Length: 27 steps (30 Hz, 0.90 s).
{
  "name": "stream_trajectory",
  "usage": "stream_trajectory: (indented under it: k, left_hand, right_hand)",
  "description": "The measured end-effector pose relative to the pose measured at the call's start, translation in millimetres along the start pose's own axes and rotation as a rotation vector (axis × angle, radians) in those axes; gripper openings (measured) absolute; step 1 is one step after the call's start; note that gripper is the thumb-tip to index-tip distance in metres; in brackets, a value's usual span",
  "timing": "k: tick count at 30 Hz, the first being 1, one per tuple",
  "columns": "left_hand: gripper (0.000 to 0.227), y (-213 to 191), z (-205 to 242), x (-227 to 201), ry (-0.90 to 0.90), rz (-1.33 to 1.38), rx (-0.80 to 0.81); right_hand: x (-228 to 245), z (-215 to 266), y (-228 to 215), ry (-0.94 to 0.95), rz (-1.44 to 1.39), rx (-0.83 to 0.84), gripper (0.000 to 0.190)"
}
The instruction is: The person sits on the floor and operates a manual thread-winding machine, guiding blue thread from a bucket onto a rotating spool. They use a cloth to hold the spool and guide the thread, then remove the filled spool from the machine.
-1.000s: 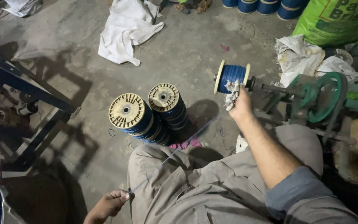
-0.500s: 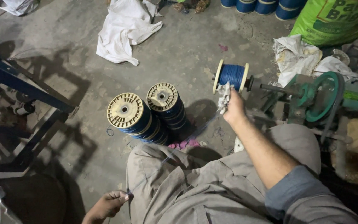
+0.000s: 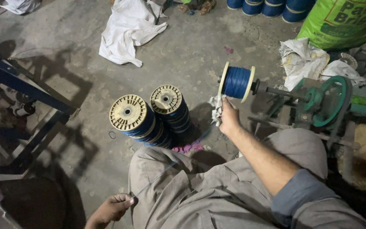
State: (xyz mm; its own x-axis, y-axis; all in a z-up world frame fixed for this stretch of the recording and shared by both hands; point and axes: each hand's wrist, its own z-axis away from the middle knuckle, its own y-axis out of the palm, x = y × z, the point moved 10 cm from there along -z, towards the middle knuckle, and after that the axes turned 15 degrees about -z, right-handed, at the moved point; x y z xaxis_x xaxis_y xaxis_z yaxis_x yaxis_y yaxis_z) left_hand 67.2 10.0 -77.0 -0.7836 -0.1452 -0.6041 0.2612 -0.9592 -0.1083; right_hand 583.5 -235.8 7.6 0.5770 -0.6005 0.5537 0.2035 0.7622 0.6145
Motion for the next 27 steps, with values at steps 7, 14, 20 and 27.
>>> stream_trajectory:
  k: [7,14,20,27]
  left_hand:
    - [0.027,-13.8,0.1,5.3,-0.015,-0.030,-0.010]
    - [0.026,-13.0,29.6,-27.7,-0.088,-0.213,-0.246]
    - [0.030,14.6,34.1,-51.3,0.012,-0.155,-0.054]
    - [0.026,23.7,27.0,-51.0,0.049,-0.165,0.031]
  right_hand:
    - [-7.7,10.0,4.2,0.036,0.089,0.048,0.036]
    - [-45.1,-49.9,-13.7,0.050,0.037,0.144,0.005]
    - [-42.5,-60.0,6.0,0.251,-0.032,0.351,0.027]
    - [16.4,-50.2,-3.9,0.052,-0.024,0.101,0.014]
